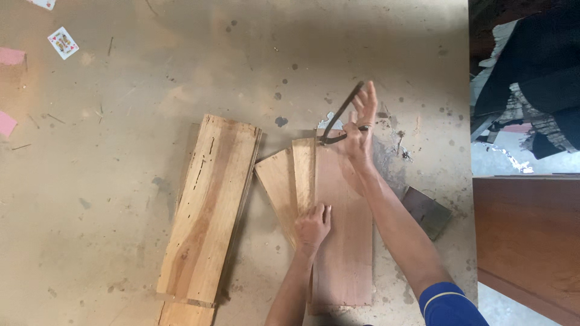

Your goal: The person uses pliers to pull nails out of several wooden planks on a workbench. They repeatedly grip nails with the pliers, extract them, and place the planks aside.

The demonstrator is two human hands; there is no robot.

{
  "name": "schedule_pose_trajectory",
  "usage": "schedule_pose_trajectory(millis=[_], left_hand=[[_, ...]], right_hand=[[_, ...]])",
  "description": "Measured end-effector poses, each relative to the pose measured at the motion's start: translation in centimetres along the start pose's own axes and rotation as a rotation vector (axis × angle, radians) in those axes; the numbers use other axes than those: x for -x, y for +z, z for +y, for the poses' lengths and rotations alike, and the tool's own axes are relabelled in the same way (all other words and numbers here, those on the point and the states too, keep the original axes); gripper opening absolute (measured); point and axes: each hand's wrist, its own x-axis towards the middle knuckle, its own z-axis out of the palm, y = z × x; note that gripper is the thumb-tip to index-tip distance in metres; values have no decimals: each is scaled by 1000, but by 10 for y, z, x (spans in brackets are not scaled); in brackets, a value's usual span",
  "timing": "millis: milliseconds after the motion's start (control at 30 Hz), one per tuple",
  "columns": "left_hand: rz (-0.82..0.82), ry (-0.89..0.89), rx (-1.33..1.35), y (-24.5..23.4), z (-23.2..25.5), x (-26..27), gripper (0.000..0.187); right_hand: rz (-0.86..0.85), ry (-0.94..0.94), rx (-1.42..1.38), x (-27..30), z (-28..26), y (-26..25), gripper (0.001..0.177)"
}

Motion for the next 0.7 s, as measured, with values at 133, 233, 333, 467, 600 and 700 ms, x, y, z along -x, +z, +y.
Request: schedule_pose_trajectory(millis=[133,233,333,467,600,700], left_hand=[[23,-4,-19,-3,1,-3,27],[56,-15,-39,3,2,-2,28],[-23,-214,165,0,5,-7,25],[-199,-501,446,-13,-5,-38,23],[-63,-553,691,-76,14,-113,36],[-185,-516,915,-125,39,-181,48]], right_hand=[[-96,44,20,-4,24,-14,79],[-193,76,120,-10,26,-26,61],[-294,120,82,-10,26,-35,49],[-375,252,33,-3,-7,-42,77],[-298,182,18,25,11,-56,75],[-263,97,67,42,-4,-56,58]])
